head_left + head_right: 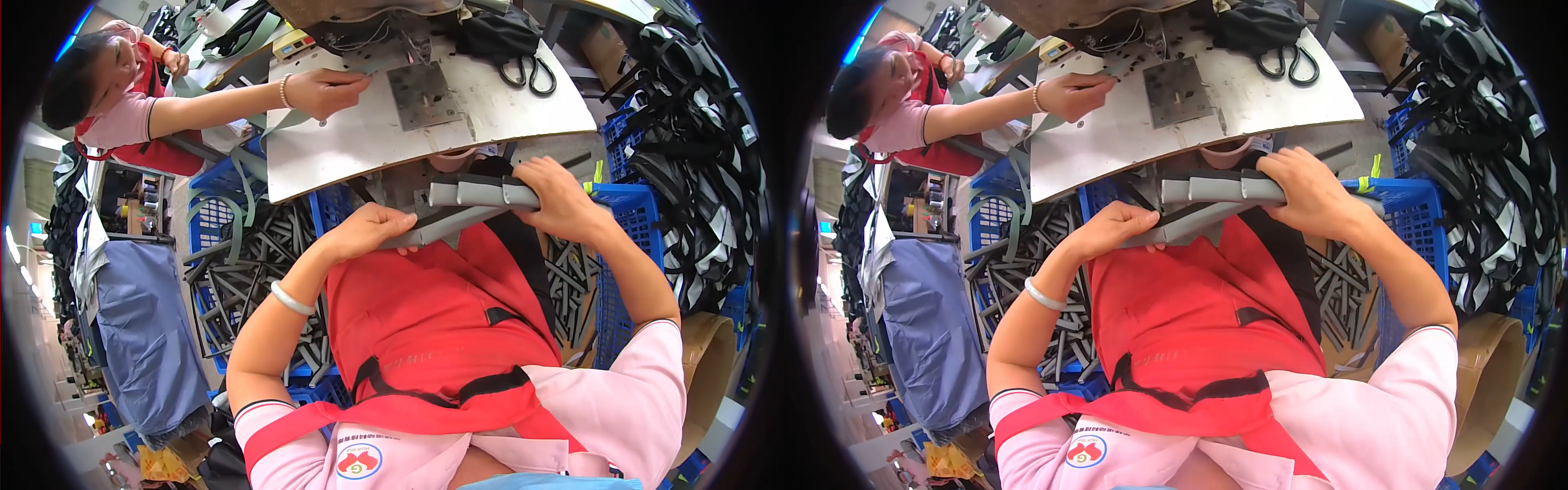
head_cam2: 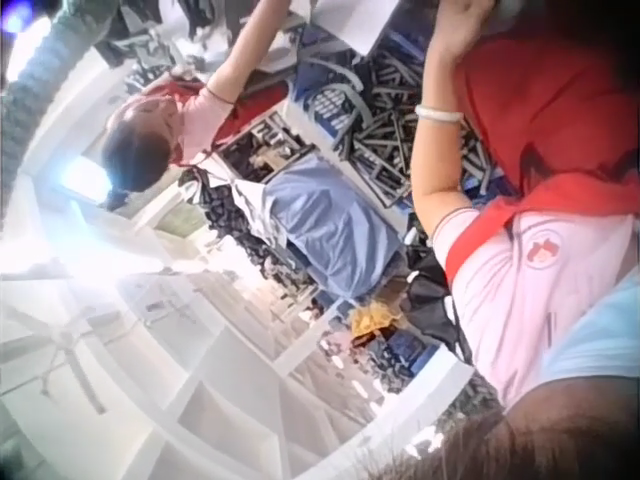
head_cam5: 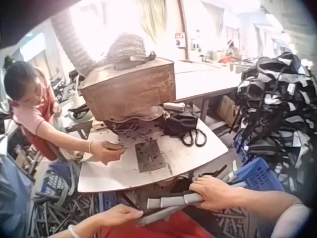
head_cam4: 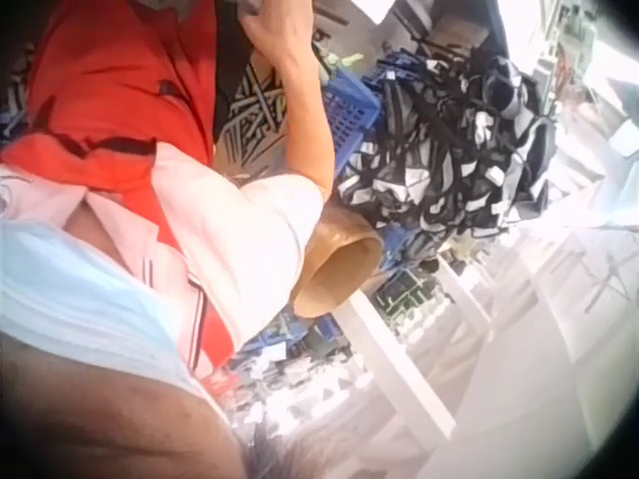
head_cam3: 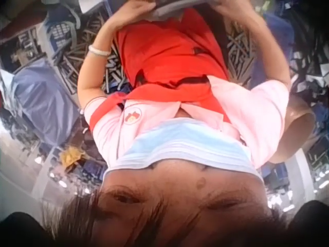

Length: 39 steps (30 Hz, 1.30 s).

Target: The recorder is seen assembling small gray fabric components using a specialized industrial press or sewing-related machine in a factory setting.

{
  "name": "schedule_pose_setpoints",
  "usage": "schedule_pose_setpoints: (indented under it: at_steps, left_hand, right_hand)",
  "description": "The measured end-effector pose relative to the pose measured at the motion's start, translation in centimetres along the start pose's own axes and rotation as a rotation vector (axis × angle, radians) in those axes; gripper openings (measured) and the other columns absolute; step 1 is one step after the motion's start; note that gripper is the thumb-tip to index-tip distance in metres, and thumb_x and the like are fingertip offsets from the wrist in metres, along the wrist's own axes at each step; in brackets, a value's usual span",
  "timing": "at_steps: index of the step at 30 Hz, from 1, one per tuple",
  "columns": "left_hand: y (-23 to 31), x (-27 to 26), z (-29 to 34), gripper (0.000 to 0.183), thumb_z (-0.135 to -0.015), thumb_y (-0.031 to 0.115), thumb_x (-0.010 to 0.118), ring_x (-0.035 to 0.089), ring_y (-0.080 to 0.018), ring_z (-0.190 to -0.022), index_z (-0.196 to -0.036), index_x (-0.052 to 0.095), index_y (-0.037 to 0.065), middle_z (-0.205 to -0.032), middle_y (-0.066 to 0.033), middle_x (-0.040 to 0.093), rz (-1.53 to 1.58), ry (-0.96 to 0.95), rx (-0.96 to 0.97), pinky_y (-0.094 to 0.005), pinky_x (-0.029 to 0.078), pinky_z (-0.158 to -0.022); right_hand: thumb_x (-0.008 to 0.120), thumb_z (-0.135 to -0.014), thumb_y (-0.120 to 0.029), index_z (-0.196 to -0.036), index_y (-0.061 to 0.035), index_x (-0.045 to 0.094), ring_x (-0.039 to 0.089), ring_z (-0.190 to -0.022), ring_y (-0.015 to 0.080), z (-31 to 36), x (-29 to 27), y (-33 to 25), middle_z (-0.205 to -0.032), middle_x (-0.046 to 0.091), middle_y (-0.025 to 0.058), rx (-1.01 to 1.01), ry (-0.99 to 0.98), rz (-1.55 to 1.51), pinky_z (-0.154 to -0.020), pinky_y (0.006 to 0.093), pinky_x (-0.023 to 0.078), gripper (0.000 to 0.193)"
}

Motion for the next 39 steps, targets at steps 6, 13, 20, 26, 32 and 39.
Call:
schedule_pose_setpoints:
  at_steps: [6,13,20,26,32,39]
  left_hand:
    - [3.8,0.6,0.8,0.024,-0.094,0.019,0.065,0.062,-0.0104,-0.071,-0.103,0.068,-0.003,-0.081,-0.0059,0.069,0.153,0.056,0.081,-0.0243,0.051,-0.063]
    - [10.4,-1.5,0.2,0.025,-0.093,0.02,0.064,0.055,-0.0063,-0.06,-0.103,0.069,-0.003,-0.077,-0.0028,0.066,-0.169,0.341,0.214,-0.0225,0.046,-0.053]
    - [11.8,-1.7,-1.2,0.026,-0.093,0.02,0.063,0.055,-0.006,-0.061,-0.104,0.069,-0.003,-0.078,-0.0026,0.067,-0.101,0.331,0.243,-0.0219,0.045,-0.054]
    - [11.7,-2.7,-2.3,0.025,-0.093,0.02,0.063,0.054,-0.0067,-0.058,-0.103,0.069,-0.002,-0.077,-0.0037,0.067,-0.079,0.379,0.252,-0.0223,0.044,-0.053]
    - [14.2,-5.4,-3.4,0.025,-0.09,0.017,0.065,0.053,-0.0082,-0.054,-0.101,0.069,-0.005,-0.073,-0.0064,0.068,-0.143,0.508,0.379,-0.0248,0.043,-0.051]
    - [15.0,-7.1,-4.6,0.027,-0.089,0.016,0.067,0.055,-0.0093,-0.055,-0.101,0.068,-0.008,-0.075,-0.0075,0.068,-0.101,0.594,0.353,-0.0251,0.044,-0.049]
  right_hand:
    - [0.076,-0.067,-0.008,-0.099,0.0003,0.056,0.055,-0.095,0.0363,0.0,-2.5,1.1,-0.095,0.057,0.0178,0.067,0.012,-0.021,-0.084,0.0415,0.045,0.039]
    - [0.078,-0.07,-0.01,-0.12,0.004,0.054,0.057,-0.101,0.0335,-1.7,-7.4,3.8,-0.104,0.059,0.0203,0.098,0.165,0.011,-0.092,0.0376,0.044,0.057]
    - [0.08,-0.072,-0.019,-0.128,0.0054,0.051,0.056,-0.109,0.0314,-2.7,-8.1,5.8,-0.115,0.058,0.0205,0.216,0.124,-0.017,-0.097,0.0362,0.042,0.067]
    - [0.081,-0.072,-0.024,-0.131,0.0067,0.05,0.058,-0.11,0.0308,-3.5,-8.1,6.9,-0.118,0.059,0.0214,0.275,0.088,-0.059,-0.098,0.0356,0.042,0.073]
    - [0.08,-0.075,-0.028,-0.13,0.0058,0.051,0.06,-0.096,0.0262,-5.5,-9.2,7.9,-0.104,0.062,0.0196,0.239,0.167,-0.069,-0.089,0.0348,0.045,0.071]
    - [0.079,-0.076,-0.027,-0.127,0.0031,0.054,0.059,-0.093,0.022,-7.3,-9.3,9.5,-0.098,0.061,0.0163,0.218,0.214,-0.059,-0.087,0.0337,0.046,0.065]
Point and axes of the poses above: each hand's wrist, its own z-axis away from the middle knuckle, its own x-axis out of the palm, y = z × x, the point moved 9 cm from there along -z, towards the middle knuckle
